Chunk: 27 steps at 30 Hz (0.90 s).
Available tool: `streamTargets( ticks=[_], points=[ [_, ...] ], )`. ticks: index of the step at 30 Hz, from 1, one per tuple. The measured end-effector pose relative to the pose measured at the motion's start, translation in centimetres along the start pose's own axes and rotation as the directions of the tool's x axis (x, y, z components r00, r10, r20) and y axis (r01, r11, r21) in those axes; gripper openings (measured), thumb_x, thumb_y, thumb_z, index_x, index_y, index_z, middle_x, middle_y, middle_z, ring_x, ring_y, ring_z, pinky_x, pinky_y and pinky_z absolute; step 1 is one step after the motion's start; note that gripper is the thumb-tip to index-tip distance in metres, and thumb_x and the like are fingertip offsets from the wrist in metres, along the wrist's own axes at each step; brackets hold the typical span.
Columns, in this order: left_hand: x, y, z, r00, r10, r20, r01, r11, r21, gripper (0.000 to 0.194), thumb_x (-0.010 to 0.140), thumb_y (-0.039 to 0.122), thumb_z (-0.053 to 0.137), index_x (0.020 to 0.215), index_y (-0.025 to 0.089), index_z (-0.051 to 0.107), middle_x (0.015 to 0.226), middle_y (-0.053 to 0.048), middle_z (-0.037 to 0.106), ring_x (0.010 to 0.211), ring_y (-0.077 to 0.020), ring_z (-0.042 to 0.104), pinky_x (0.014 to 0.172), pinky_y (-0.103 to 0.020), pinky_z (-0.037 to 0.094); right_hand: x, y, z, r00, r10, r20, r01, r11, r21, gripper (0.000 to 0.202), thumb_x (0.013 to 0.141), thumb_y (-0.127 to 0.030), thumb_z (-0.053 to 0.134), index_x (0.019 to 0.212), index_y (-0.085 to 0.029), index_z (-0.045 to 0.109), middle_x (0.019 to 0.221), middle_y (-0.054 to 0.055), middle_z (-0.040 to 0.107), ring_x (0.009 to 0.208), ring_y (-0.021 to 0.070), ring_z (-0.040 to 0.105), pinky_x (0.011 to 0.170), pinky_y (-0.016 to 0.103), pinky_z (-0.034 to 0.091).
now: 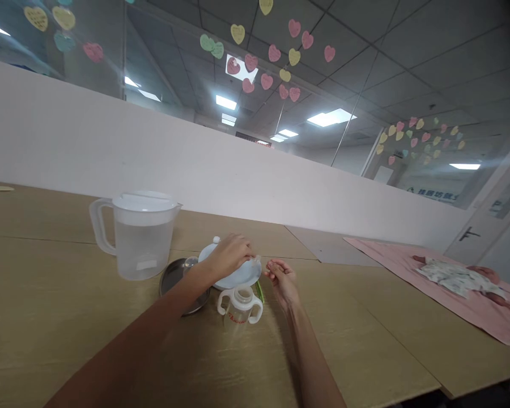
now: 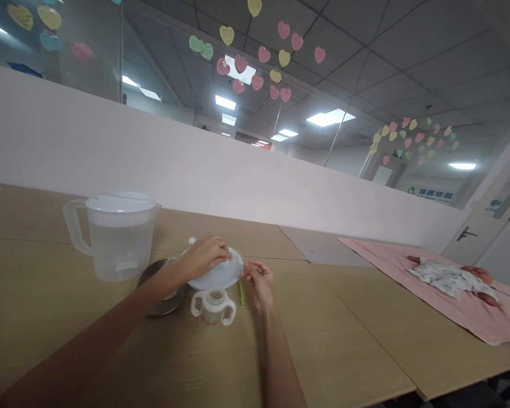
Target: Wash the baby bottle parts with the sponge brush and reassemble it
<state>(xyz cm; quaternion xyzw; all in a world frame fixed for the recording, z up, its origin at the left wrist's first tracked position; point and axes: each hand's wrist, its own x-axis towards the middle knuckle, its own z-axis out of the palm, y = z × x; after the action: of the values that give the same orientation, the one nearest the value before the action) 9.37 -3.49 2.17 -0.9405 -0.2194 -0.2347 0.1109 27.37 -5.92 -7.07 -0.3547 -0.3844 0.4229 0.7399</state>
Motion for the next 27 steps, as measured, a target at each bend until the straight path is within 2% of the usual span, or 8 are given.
streamTargets(
  ticks=[3, 6, 10, 15, 19, 23, 25, 27],
  points=[
    [0.0, 0.5, 0.4, 1.000, 0.010, 0.029, -0.009, 1.000, -0.023, 0.022, 0.086, 0.021, 0.045, 0.090, 0.023, 0.067, 0.083, -0.004, 0.063, 0.081, -0.0171, 0.055, 0.066, -0.026, 0.037, -0.3, 0.1, 0.7, 0.999, 0.016, 0.037, -0.016, 1.000, -0.003, 0.029, 0.052, -0.028, 0.078, 0.074, -0.017, 0.062, 0.048, -0.005, 0.056, 0.045, 0.0077, 0.053, 0.049, 0.019, 0.046],
    [-0.1, 0.6, 0.6, 0.997, -0.046, 0.054, 0.046, 0.999, -0.010, 0.023, 0.086, 0.021, 0.044, 0.093, 0.025, 0.066, 0.085, -0.003, 0.063, 0.076, -0.0164, 0.057, 0.060, -0.025, 0.036, -0.4, 0.3, 1.2, 0.998, 0.021, 0.052, -0.020, 1.000, -0.006, 0.029, 0.054, -0.030, 0.077, 0.075, -0.016, 0.063, 0.050, -0.004, 0.058, 0.046, 0.0082, 0.054, 0.051, 0.020, 0.046],
    [-0.3, 0.0, 0.2, 0.994, -0.096, 0.045, 0.097, 0.995, -0.018, 0.024, 0.086, 0.019, 0.043, 0.092, 0.024, 0.066, 0.089, -0.003, 0.063, 0.074, -0.0154, 0.058, 0.059, -0.024, 0.036, -0.4, 0.4, 1.3, 0.995, 0.041, 0.090, -0.035, 0.997, -0.068, 0.030, 0.059, -0.038, 0.073, 0.074, -0.014, 0.063, 0.057, -0.001, 0.061, 0.041, 0.0066, 0.048, 0.048, 0.022, 0.046],
    [-0.5, -1.0, -0.5, 0.992, -0.114, 0.055, 0.120, 0.986, -0.114, 0.024, 0.084, 0.020, 0.044, 0.086, 0.024, 0.068, 0.083, -0.003, 0.063, 0.075, -0.0149, 0.057, 0.062, -0.022, 0.038, 0.0, 0.3, 0.6, 0.988, 0.007, 0.155, 0.018, 0.987, -0.157, 0.029, 0.064, -0.042, 0.069, 0.063, -0.015, 0.058, 0.046, -0.005, 0.051, 0.040, 0.0064, 0.044, 0.045, 0.020, 0.041],
    [-0.5, -1.5, -1.4, 0.985, -0.153, 0.078, 0.164, 0.972, -0.171, 0.023, 0.082, 0.022, 0.047, 0.088, 0.022, 0.070, 0.078, -0.004, 0.062, 0.071, -0.0152, 0.056, 0.061, -0.022, 0.038, 1.0, 0.0, -0.7, 0.996, -0.079, 0.040, 0.084, 0.986, -0.144, 0.033, 0.062, -0.043, 0.070, 0.057, -0.016, 0.051, 0.053, -0.006, 0.049, 0.039, 0.0030, 0.036, 0.044, 0.019, 0.038],
    [-0.2, -1.0, -2.2, 0.982, -0.168, 0.090, 0.183, 0.962, -0.201, 0.025, 0.082, 0.025, 0.047, 0.091, 0.022, 0.070, 0.079, -0.005, 0.062, 0.071, -0.0150, 0.055, 0.061, -0.022, 0.037, 2.4, -0.3, -3.2, 0.982, -0.152, -0.116, 0.143, 0.986, -0.080, 0.035, 0.060, -0.043, 0.070, 0.058, -0.017, 0.048, 0.052, -0.008, 0.042, 0.043, 0.0036, 0.035, 0.047, 0.019, 0.038],
    [-0.2, -0.8, -2.5, 0.984, -0.154, 0.087, 0.170, 0.961, -0.217, 0.025, 0.082, 0.024, 0.047, 0.090, 0.021, 0.070, 0.080, -0.005, 0.063, 0.072, -0.0151, 0.055, 0.062, -0.022, 0.038, 2.8, -0.5, -4.8, 0.949, -0.200, -0.245, 0.195, 0.980, -0.045, 0.034, 0.060, -0.042, 0.070, 0.059, -0.018, 0.045, 0.051, -0.009, 0.039, 0.043, 0.0036, 0.034, 0.046, 0.019, 0.036],
    [-0.4, -1.0, -3.0, 0.981, -0.183, 0.066, 0.193, 0.958, -0.212, 0.025, 0.082, 0.023, 0.046, 0.087, 0.019, 0.071, 0.081, -0.006, 0.063, 0.072, -0.0152, 0.055, 0.062, -0.022, 0.038, 3.0, -0.8, -6.5, 0.893, -0.244, -0.379, 0.252, 0.967, -0.029, 0.034, 0.064, -0.043, 0.065, 0.060, -0.019, 0.041, 0.049, -0.010, 0.032, 0.041, 0.0035, 0.031, 0.045, 0.019, 0.035]
  ],
)
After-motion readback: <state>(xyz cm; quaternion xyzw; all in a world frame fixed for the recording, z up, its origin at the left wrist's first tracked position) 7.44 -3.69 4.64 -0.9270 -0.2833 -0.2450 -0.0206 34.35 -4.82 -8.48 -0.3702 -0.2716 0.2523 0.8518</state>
